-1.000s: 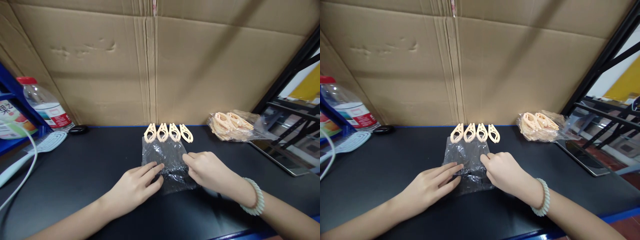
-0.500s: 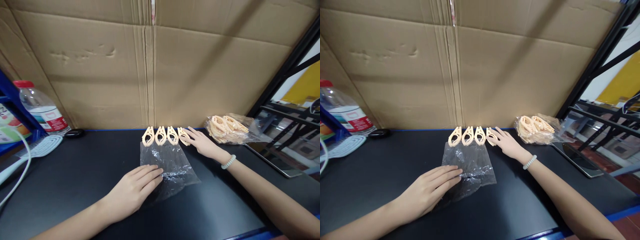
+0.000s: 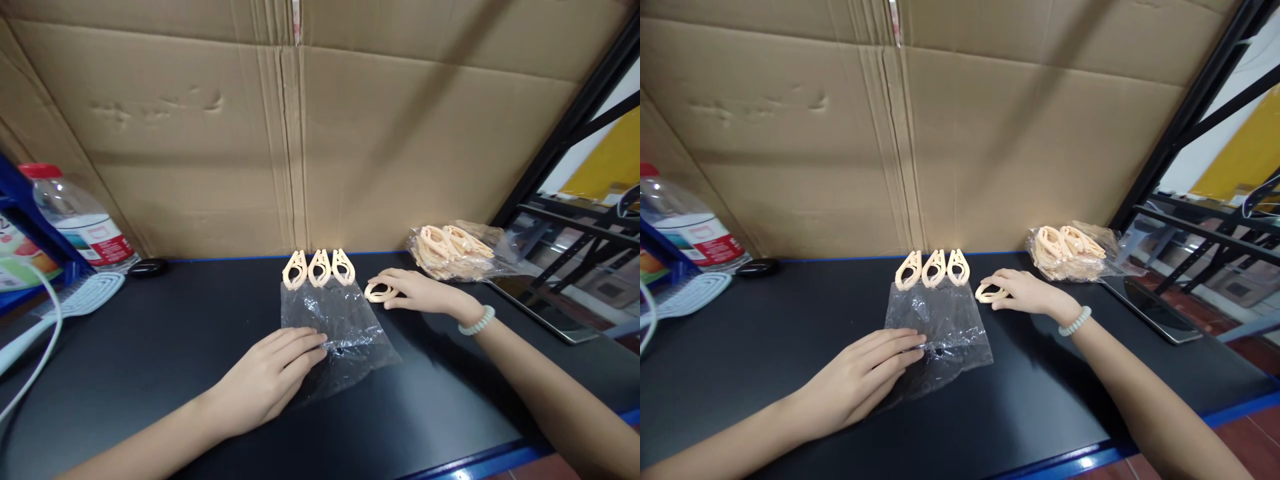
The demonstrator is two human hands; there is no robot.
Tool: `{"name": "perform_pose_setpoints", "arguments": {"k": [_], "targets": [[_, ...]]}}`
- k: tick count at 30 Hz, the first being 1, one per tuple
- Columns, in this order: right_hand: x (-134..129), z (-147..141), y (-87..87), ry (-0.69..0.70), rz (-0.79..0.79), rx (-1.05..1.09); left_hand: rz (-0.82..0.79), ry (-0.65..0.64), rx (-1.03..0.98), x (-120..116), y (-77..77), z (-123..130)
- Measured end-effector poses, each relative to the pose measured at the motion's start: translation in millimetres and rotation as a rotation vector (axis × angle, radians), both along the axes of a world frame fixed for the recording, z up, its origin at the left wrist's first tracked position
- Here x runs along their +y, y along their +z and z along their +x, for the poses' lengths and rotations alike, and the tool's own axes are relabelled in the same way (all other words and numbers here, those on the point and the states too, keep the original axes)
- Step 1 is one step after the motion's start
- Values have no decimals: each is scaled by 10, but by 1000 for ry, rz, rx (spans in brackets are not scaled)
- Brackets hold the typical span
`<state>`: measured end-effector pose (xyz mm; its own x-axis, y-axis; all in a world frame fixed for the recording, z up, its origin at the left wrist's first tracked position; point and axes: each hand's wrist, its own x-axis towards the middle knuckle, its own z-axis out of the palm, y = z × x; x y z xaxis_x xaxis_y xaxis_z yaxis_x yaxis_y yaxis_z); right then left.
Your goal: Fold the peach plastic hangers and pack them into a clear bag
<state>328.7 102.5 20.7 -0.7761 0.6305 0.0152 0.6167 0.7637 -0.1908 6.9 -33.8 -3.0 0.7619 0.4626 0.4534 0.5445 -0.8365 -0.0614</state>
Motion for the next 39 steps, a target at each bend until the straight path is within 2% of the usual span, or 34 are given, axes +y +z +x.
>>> {"name": "perform_pose_setpoints", "arguments": {"k": [4, 7, 13, 16, 19, 22, 25, 28, 33, 36, 39], "targets": [[-139, 148, 27, -74, -77, -105, -65, -8, -14, -16, -4, -3], [-327, 231, -1, -143, -61, -112, -157, -26, -24, -69, 15, 11], [-910, 341, -105, -212, 32, 132, -297, -97, -25, -201, 31, 49], [-1176, 335, -94, -248, 206, 324, -313, -102, -10, -226, 19, 51], [-1429, 261, 23, -270, 418, 490, -309, -85, 11, -226, 12, 52], [-1696, 128, 223, -281, 548, 595, -308, -71, 20, -218, 8, 61], [-1911, -59, 348, -208, 512, 560, -307, -69, 18, -213, 2, 76], [-1985, -283, 267, -96, 503, 523, -309, -67, 9, -213, -6, 88], [-1883, -555, -19, 33, 705, 348, -328, -69, -32, -213, -13, 90], [-1819, -626, -61, 129, 791, 222, -350, -55, -23, -208, -9, 92], [-1790, -676, -72, 134, 807, 110, -364, -50, -14, -205, -1, 96]]}}
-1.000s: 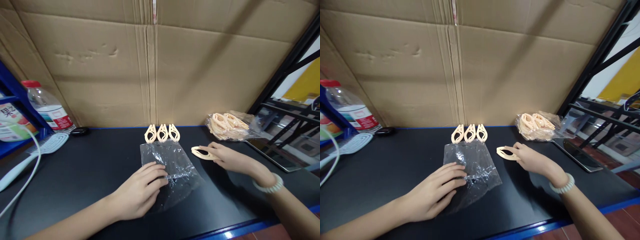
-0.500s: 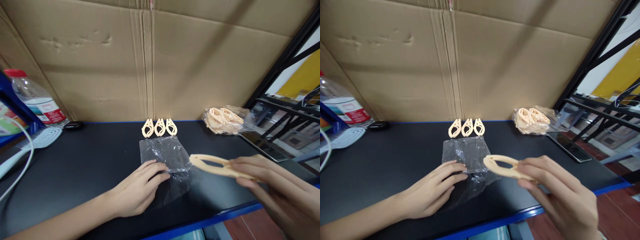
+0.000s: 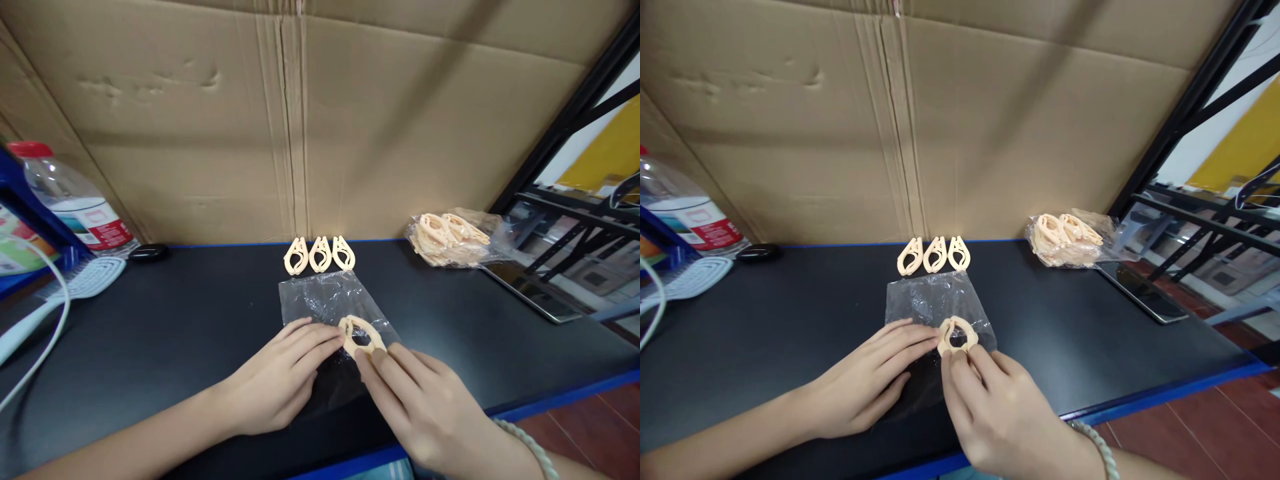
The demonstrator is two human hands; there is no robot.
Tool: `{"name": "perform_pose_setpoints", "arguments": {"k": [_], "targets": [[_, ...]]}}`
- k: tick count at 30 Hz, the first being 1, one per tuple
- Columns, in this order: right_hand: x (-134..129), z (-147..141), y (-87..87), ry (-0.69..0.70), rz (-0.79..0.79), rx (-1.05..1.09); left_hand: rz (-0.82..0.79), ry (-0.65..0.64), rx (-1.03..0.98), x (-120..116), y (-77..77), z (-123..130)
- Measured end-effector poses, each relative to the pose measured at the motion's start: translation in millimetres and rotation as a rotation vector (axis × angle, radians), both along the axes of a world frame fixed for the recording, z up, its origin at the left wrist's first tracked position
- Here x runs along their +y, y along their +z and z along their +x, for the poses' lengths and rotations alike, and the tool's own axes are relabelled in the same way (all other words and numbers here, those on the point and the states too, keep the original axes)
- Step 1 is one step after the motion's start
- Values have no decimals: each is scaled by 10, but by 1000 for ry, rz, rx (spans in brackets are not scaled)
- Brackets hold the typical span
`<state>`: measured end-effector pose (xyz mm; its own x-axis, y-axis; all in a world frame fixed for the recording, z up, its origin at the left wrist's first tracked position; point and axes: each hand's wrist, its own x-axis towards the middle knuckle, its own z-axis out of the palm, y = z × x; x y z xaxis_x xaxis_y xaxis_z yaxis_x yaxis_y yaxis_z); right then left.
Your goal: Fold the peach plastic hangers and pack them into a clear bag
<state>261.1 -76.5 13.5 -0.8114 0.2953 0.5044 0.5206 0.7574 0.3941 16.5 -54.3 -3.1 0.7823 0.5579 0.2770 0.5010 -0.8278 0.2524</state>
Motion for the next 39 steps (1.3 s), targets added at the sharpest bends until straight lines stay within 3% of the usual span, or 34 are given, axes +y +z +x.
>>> {"name": "perform_pose_setpoints", "arguments": {"k": [5, 14, 19, 25, 31, 34, 39], "targets": [[4, -47, -80, -150, 7, -27, 19, -14, -3, -4, 2, -2], [7, -248, 99, -156, 93, 108, 32, -18, -31, 8, 10, 12], [141, -371, 50, -219, 118, 114, 42, -7, -25, -3, -1, 11], [237, -375, -68, -363, 30, 56, 46, -17, -34, -6, 16, 15], [316, -276, 101, -528, -197, -28, 38, -32, 2, 1, 23, 13], [397, -215, 145, -493, -293, -72, 35, -35, -7, 6, 23, 15], [493, -199, -6, -422, -406, -115, 28, -48, -5, 8, 19, 14]]}}
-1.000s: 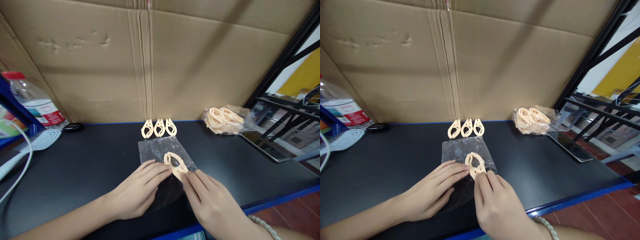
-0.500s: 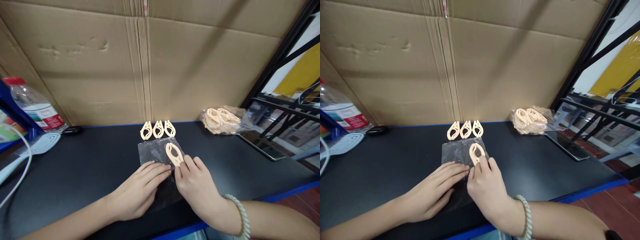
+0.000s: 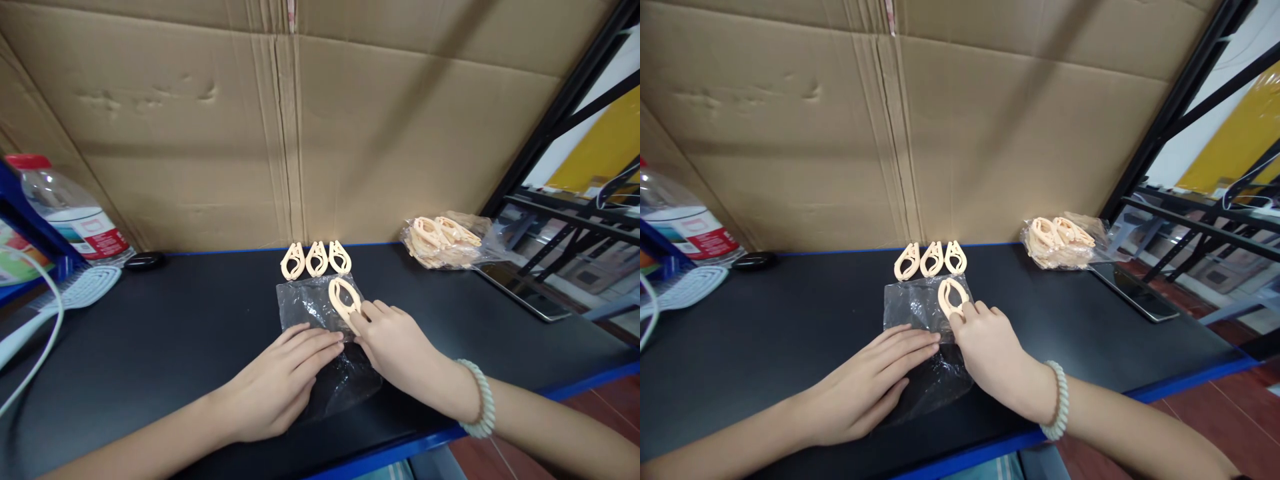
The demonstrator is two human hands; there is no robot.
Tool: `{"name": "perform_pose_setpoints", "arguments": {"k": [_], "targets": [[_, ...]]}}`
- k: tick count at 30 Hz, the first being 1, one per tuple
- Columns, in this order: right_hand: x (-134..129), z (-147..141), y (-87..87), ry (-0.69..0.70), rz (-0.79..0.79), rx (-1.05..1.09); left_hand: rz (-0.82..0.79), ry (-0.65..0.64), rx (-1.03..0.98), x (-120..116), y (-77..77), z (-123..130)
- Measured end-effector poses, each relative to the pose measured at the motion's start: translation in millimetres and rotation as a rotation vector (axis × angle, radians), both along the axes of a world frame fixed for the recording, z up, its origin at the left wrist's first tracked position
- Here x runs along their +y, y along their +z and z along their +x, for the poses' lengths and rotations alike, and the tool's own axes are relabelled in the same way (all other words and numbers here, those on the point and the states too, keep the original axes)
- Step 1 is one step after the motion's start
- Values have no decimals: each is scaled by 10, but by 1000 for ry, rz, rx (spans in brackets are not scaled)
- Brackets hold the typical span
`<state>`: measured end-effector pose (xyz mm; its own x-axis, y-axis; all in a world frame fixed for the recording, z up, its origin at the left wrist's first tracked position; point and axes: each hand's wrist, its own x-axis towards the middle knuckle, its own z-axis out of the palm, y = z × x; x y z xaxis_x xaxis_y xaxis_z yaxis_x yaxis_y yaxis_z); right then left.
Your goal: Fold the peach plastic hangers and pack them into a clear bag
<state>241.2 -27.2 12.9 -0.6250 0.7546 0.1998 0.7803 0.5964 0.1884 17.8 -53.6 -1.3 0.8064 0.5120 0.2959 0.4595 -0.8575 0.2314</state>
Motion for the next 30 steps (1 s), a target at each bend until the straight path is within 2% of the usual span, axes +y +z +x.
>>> {"name": "perform_pose_setpoints", "arguments": {"k": [2, 4, 6, 9, 10, 11, 13, 15, 18, 21, 24, 30], "targets": [[-4, 4, -10, -13, -6, 12, -4, -1, -8, -2, -1, -1], [14, 41, 73, 5, -41, 56, -6, 4, -11, -3, -2, -2], [121, 111, 226, 121, -145, 156, -11, 13, -5, -5, -1, -4], [535, 199, 420, 407, -319, 313, -12, 17, -6, -11, 1, -9], [731, 207, 438, 426, -275, 349, -7, 18, -15, -15, 2, -12], [941, 202, 427, 407, -181, 353, -3, 20, -25, -20, 5, -15], [1353, 162, 334, 323, -82, 183, 9, 19, -39, -30, 12, -23], [1685, 102, 202, 264, -77, -10, 18, 12, -50, -39, 26, -34], [1954, 38, 60, 251, -77, -56, 22, 10, -58, -50, 51, -50], [2011, 78, 44, 256, -70, -52, 18, 15, -50, -53, 61, -64], [1960, 251, 97, 242, -95, -34, 28, 11, -45, -47, 57, -70], [1575, 824, 173, 183, -243, 46, 30, 6, -38, -43, 58, -64]]}}
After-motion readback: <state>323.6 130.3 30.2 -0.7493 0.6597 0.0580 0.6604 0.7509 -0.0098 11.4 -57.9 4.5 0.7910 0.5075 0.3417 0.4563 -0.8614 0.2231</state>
